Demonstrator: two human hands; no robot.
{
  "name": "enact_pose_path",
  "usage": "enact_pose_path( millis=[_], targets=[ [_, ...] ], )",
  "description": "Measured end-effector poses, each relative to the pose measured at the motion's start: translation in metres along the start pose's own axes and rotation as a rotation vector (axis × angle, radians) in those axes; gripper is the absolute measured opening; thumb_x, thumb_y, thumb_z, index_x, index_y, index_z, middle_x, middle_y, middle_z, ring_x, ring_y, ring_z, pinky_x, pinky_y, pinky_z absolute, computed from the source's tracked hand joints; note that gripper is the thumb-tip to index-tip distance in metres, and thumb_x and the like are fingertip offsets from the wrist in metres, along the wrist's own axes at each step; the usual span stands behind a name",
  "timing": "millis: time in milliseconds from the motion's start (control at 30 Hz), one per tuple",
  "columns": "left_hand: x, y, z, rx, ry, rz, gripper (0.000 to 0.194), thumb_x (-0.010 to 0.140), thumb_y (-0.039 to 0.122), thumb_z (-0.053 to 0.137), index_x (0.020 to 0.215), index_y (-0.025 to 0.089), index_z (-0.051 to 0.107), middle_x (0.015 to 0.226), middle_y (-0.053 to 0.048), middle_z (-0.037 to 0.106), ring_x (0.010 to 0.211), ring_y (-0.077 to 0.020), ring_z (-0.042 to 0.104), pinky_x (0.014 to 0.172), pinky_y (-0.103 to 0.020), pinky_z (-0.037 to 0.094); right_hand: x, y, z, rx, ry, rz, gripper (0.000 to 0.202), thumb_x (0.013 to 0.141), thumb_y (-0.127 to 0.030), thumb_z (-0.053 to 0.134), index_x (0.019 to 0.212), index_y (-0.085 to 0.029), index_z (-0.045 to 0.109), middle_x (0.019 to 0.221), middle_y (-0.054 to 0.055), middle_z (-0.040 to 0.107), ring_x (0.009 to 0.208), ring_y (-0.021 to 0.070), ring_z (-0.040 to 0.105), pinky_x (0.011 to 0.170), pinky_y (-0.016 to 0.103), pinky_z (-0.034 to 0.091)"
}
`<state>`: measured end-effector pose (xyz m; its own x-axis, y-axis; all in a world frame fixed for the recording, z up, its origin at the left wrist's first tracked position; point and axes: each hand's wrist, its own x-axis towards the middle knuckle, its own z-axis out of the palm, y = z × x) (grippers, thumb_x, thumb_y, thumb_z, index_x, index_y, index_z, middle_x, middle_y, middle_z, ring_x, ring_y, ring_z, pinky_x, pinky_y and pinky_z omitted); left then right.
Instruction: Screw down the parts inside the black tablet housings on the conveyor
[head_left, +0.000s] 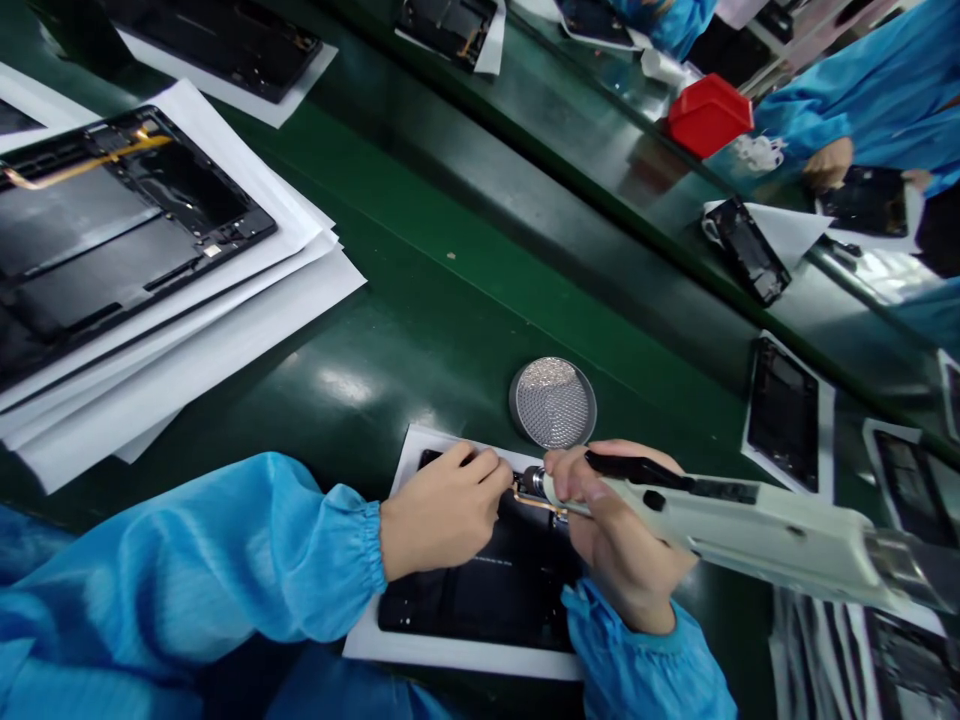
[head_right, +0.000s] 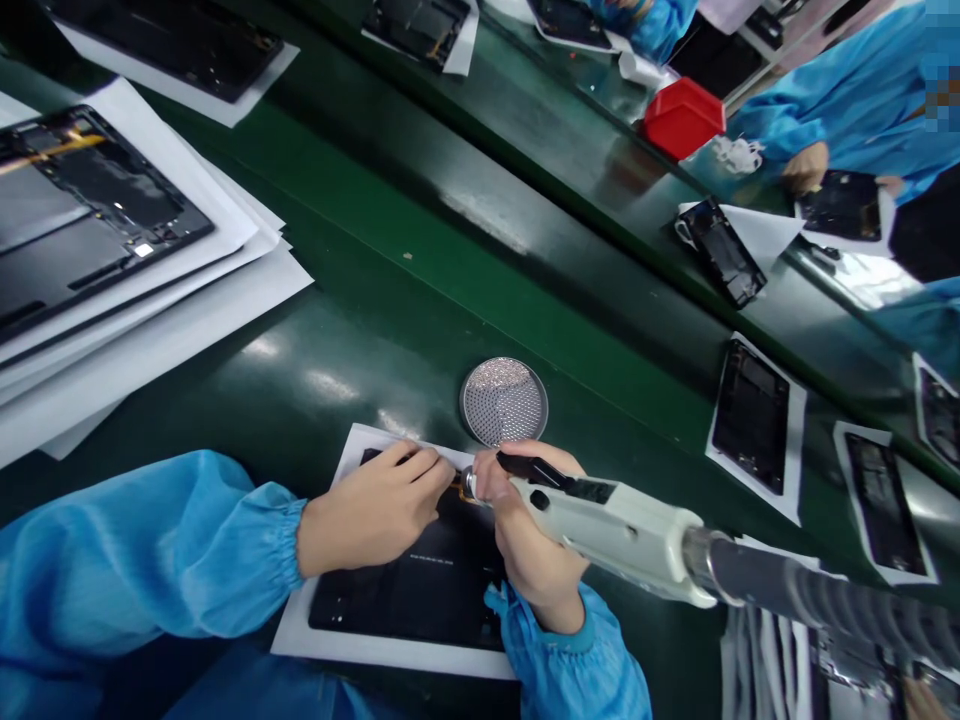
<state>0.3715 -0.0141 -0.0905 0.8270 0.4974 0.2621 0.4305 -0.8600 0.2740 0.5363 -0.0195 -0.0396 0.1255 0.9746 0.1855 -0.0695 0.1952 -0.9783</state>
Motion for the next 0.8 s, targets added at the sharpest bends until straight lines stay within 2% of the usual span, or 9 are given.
enact_pose_path(
  millis=[233,367,600,667,800],
  targets=[
    [0.001,0.001,-0.002,-0.024,-0.003,-0.013,0.023,0.099,0.018,0.052,0.088,0.012,0.071,0.106,-0.013,0.061,0.095,-0.0270,0.053,0.076,-0.040,0.036,0.001,0.000,0.002,-0.040,-0.001,0.013,0.022,0.083,-0.013,0.064,0.101,-0.024,0.066,0.060,-0.004,0.058,0.057,0.0154,0.056,0.065,0.039,0.052],
    [0.002,0.002,-0.004,-0.038,-0.015,-0.017,0.022,0.098,0.018,0.053,0.085,0.012,0.071,0.105,-0.013,0.062,0.095,-0.0266,0.053,0.076,-0.039,0.036,0.003,0.001,0.004,-0.048,-0.015,0.033,0.019,0.082,-0.012,0.064,0.095,-0.025,0.067,0.060,-0.004,0.059,0.056,0.0163,0.056,0.067,0.042,0.051],
    [0.000,0.000,0.000,0.029,0.037,-0.013,0.024,0.099,0.016,0.049,0.090,0.010,0.070,0.102,-0.013,0.063,0.091,-0.0263,0.055,0.076,-0.040,0.039,-0.004,0.005,-0.002,-0.025,-0.068,0.019,0.022,0.084,-0.012,0.064,0.100,-0.025,0.067,0.064,-0.003,0.060,0.059,0.0167,0.057,0.065,0.039,0.050],
    [-0.002,0.000,0.001,0.071,0.047,-0.005,0.024,0.099,0.016,0.047,0.098,0.007,0.070,0.103,-0.015,0.063,0.090,-0.0261,0.057,0.077,-0.040,0.041,-0.001,0.000,-0.007,-0.014,-0.012,-0.008,0.025,0.083,-0.011,0.064,0.103,-0.024,0.067,0.064,-0.003,0.061,0.059,0.0163,0.057,0.066,0.039,0.051],
    [-0.003,0.002,-0.001,0.125,0.061,0.023,0.029,0.099,0.014,0.044,0.112,0.002,0.067,0.107,-0.018,0.065,0.093,-0.0281,0.059,0.081,-0.043,0.043,0.016,-0.010,-0.020,-0.005,0.184,-0.100,0.026,0.075,-0.012,0.068,0.100,-0.021,0.068,0.060,-0.004,0.059,0.059,0.0152,0.056,0.072,0.040,0.051]
  ],
)
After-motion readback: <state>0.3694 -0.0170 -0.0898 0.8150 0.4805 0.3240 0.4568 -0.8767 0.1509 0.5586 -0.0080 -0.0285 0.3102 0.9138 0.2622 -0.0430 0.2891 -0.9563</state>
